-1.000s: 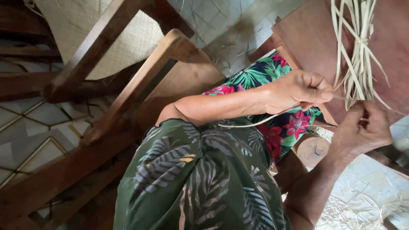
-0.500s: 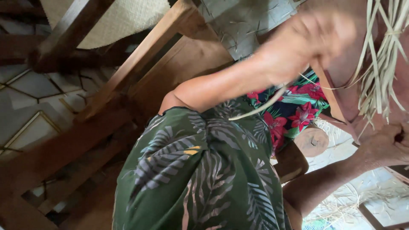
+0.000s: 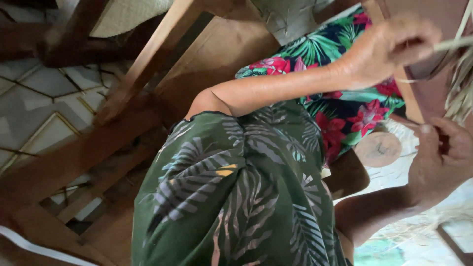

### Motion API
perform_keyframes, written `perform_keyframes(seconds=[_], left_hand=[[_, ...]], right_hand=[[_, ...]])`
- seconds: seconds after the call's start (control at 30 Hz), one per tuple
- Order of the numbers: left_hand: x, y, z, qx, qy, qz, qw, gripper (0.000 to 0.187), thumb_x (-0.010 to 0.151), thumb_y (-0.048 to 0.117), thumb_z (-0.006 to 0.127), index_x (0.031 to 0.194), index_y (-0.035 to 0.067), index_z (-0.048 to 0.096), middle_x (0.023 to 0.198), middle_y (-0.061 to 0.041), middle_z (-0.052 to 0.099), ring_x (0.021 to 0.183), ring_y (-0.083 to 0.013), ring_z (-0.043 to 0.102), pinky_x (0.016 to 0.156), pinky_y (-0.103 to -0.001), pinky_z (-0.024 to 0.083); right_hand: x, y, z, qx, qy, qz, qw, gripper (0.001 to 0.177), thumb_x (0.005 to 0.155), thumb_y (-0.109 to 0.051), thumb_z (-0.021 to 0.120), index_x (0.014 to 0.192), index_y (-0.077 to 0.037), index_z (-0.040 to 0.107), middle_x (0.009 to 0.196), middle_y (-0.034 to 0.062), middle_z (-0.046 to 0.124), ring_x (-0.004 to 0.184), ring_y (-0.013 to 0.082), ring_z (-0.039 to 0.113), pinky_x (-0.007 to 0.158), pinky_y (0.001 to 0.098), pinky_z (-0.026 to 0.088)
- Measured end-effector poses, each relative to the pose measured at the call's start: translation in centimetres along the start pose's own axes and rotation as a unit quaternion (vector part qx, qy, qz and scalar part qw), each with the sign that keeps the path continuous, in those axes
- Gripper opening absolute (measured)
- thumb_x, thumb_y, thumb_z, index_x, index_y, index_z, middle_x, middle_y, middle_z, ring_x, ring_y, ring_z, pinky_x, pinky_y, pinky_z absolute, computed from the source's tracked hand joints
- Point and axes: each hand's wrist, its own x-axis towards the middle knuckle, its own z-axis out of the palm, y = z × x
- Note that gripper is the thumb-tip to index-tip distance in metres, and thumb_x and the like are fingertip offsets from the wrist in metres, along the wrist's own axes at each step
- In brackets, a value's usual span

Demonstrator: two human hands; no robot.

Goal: Weaving thin strips of natural fiber together to create a handcrafted item like a hat or mat.

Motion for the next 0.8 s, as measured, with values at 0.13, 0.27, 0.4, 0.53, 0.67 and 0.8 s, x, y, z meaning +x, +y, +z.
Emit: perform_keyframes(seconds=[0.13,0.27,0.4,0.53,0.67,0.8], left_hand=[[-0.9,2.1,2.0,0.076,-0.046,0.029,0.996,0.012,0.092,0.017,0.069,0.099,0.024,0.064,0.093,0.007,0.065,0.087,-0.0153,0.064,0.075,-0.032,0.054],[-1.7,6.0,3.9,-0.007,-0.165,0.073,0.984,0.015,0.093,0.011,0.058,0.083,0.017,0.049,0.079,0.003,0.051,0.074,-0.0183,0.053,0.069,-0.030,0.043],[-2.3,5.8,5.3,-0.033,-0.190,0.033,0.981,0.010,0.098,0.020,0.055,0.089,0.017,0.054,0.084,0.001,0.052,0.077,-0.0187,0.056,0.073,-0.030,0.044],[-3.6,4.8,7.0,-0.046,-0.177,-0.011,0.983,0.002,0.096,0.025,0.065,0.095,0.024,0.064,0.088,0.010,0.061,0.085,-0.0122,0.058,0.084,-0.030,0.042],[-3.0,4.7,8.5,-0.208,-0.072,-0.124,0.967,0.007,0.091,0.030,0.073,0.090,0.024,0.075,0.092,0.012,0.064,0.084,-0.0022,0.062,0.073,-0.021,0.053],[-3.6,4.1,9.9,-0.519,-0.008,-0.208,0.829,0.005,0.093,0.002,0.078,0.098,0.001,0.076,0.093,-0.009,0.067,0.082,-0.0261,0.074,0.079,-0.034,0.062]], right_hand=[[-0.8,0.3,0.7,0.072,0.044,0.065,0.994,0.016,0.123,-0.005,0.059,0.132,0.006,0.067,0.102,0.0157,0.067,0.092,0.0209,0.064,0.075,0.0294,0.049],[-1.0,2.6,1.3,0.154,0.041,0.150,0.976,0.055,0.117,-0.056,0.053,0.124,-0.004,0.069,0.106,0.0082,0.073,0.078,0.0072,0.054,0.070,0.0193,0.029],[-1.7,4.8,2.1,0.190,0.156,0.136,0.960,0.026,0.121,-0.009,0.060,0.101,0.004,0.070,0.091,0.0127,0.067,0.077,0.0153,0.055,0.076,0.0289,0.042],[-1.0,1.9,2.3,0.241,0.137,0.040,0.960,0.023,0.119,-0.006,0.059,0.126,0.015,0.065,0.122,0.0255,0.066,0.109,0.0316,0.061,0.094,0.0414,0.047],[2.3,-3.4,2.5,0.357,-0.001,-0.111,0.927,0.044,0.118,-0.024,0.045,0.135,0.017,0.045,0.135,0.0288,0.047,0.134,0.0419,0.048,0.123,0.0530,0.040],[2.7,-0.9,2.7,0.400,-0.024,-0.003,0.916,0.029,0.108,-0.008,0.040,0.132,0.007,0.046,0.128,0.0155,0.046,0.123,0.0222,0.045,0.112,0.0289,0.039]])
